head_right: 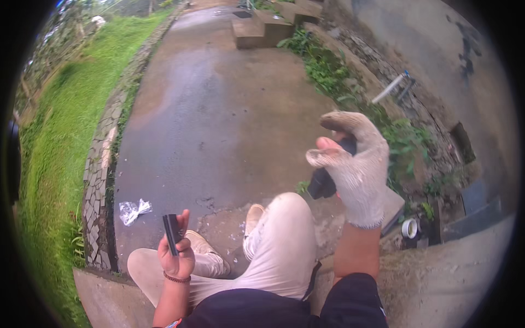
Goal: The person sits on a concrete ledge and assembles a small black plastic device. They remove a white label from the device, then pick up a concrete block and place it on the ground. They proceed to separate the device into two halves, align them, and snap them together to form a single unit.
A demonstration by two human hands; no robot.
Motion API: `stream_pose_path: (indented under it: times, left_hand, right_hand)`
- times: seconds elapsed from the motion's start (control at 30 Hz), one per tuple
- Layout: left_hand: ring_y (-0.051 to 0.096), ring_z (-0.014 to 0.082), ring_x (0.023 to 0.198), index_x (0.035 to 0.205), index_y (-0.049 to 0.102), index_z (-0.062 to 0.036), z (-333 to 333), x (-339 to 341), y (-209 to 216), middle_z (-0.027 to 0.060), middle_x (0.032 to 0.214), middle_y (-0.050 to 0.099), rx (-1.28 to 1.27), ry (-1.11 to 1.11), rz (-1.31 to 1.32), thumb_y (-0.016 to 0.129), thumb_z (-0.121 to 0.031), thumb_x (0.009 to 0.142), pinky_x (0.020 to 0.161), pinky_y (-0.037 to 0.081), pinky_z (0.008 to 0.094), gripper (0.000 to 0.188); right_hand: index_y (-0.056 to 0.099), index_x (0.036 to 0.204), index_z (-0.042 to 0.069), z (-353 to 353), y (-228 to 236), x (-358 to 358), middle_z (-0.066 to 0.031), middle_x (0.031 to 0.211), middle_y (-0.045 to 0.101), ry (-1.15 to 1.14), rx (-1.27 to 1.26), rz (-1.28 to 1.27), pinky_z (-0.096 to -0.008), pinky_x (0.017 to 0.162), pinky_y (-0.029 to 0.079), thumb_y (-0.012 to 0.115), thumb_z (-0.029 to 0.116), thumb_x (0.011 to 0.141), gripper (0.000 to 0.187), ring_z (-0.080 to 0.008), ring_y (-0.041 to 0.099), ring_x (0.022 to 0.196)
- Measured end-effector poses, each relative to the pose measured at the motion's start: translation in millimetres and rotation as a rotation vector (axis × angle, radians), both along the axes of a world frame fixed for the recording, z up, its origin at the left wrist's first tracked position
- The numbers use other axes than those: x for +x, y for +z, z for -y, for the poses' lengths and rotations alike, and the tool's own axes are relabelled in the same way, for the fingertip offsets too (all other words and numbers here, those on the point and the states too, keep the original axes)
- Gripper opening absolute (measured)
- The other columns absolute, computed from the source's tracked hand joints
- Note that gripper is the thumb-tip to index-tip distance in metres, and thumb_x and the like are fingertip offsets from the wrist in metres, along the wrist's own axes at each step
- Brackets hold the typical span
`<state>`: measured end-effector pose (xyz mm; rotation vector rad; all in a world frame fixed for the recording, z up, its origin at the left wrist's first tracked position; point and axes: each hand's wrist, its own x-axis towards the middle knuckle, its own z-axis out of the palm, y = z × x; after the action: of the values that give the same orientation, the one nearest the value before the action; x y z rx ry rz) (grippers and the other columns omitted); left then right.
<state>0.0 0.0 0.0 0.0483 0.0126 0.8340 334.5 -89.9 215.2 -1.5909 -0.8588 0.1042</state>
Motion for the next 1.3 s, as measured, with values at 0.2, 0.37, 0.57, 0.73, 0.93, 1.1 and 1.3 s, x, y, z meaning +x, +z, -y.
stream_pose_path:
  times: [0.2,0.37,0.57,0.73,0.93,1.1,1.3]
  left_hand:
    - [0.067,0.0244,0.095,0.161,0.02,0.0037,0.4,-0.8,-13.3,0.0029,0.174,0.01,-0.026,-0.171,0.092,0.043,-0.007,0.106,0.081,0.064,0.0395,0.061]
    - [0.067,0.0244,0.095,0.16,0.021,0.0047,-5.0,12.7,-13.0,0.0029,0.174,0.01,-0.025,-0.21,0.056,0.043,-0.003,0.104,0.078,0.064,0.0374,0.061]
    - [0.064,0.0202,0.086,0.16,0.022,0.0043,7.1,34.2,8.6,0.0047,0.174,0.011,-0.073,-0.189,0.011,0.046,-0.011,0.104,0.07,0.06,0.0326,0.063]
    - [0.066,0.0202,0.085,0.157,0.032,0.0022,15.7,53.0,9.4,0.0106,0.171,0.018,-0.067,-0.312,-0.055,0.049,-0.023,0.105,0.071,0.061,0.0336,0.06]
    - [0.066,0.0236,0.086,0.16,0.022,0.0048,22.2,44.6,8.6,0.0136,0.173,0.011,-0.082,-0.248,-0.03,0.05,-0.02,0.103,0.071,0.062,0.0344,0.068]
    - [0.073,0.0301,0.093,0.159,0.021,0.0069,19.0,39.2,3.8,0.019,0.17,0.015,-0.047,-0.199,-0.023,0.049,-0.023,0.105,0.071,0.066,0.0357,0.067]
    - [0.074,0.0304,0.092,0.157,0.022,0.0072,15.5,27.7,-1.9,0.0228,0.168,0.019,-0.07,-0.182,-0.05,0.048,-0.024,0.106,0.069,0.067,0.0363,0.065]
  right_hand:
    - [0.072,0.11,-0.001,177.8,-207.6,40.9,-0.0176,0.105,0.072,-0.263,-0.796,0.071,-0.0393,0.089,0.055,0.08,0.031,0.076,0.047,-0.0291,0.069,0.098]
    - [0.07,0.111,0.005,263.5,-303.1,-60.3,-0.0189,0.118,0.064,-0.181,-1.221,-0.128,-0.0476,0.094,0.054,0.072,0.024,0.083,0.034,-0.0383,0.065,0.11]
    - [0.07,0.105,0.008,273.9,-311.3,-74.9,-0.0148,0.112,0.059,-0.153,-1.413,0.235,-0.0489,0.095,0.049,0.077,0.017,0.077,0.029,-0.0382,0.059,0.107]
    - [0.062,0.126,-0.003,205.2,-254.5,-31.8,-0.0122,0.117,0.064,-0.594,-0.452,-0.152,-0.0364,0.095,0.052,0.067,0.001,0.085,0.041,-0.0254,0.063,0.107]
    - [0.069,0.116,0.004,42.8,-145.1,-59.2,-0.0106,0.11,0.068,0.373,-0.11,0.304,-0.0391,0.083,0.056,0.081,0.007,0.079,0.039,-0.027,0.067,0.097]
    - [0.072,0.112,0.006,-17.9,-157.6,-104.5,-0.0109,0.091,0.069,0.812,-0.107,0.392,-0.042,0.073,0.053,0.083,0.017,0.08,0.036,-0.0304,0.068,0.082]
    - [0.07,0.107,0.002,-29.8,-179.5,-119.1,-0.0126,0.087,0.067,0.948,-0.378,-0.143,-0.0389,0.07,0.051,0.078,0.012,0.085,0.025,-0.0304,0.065,0.075]
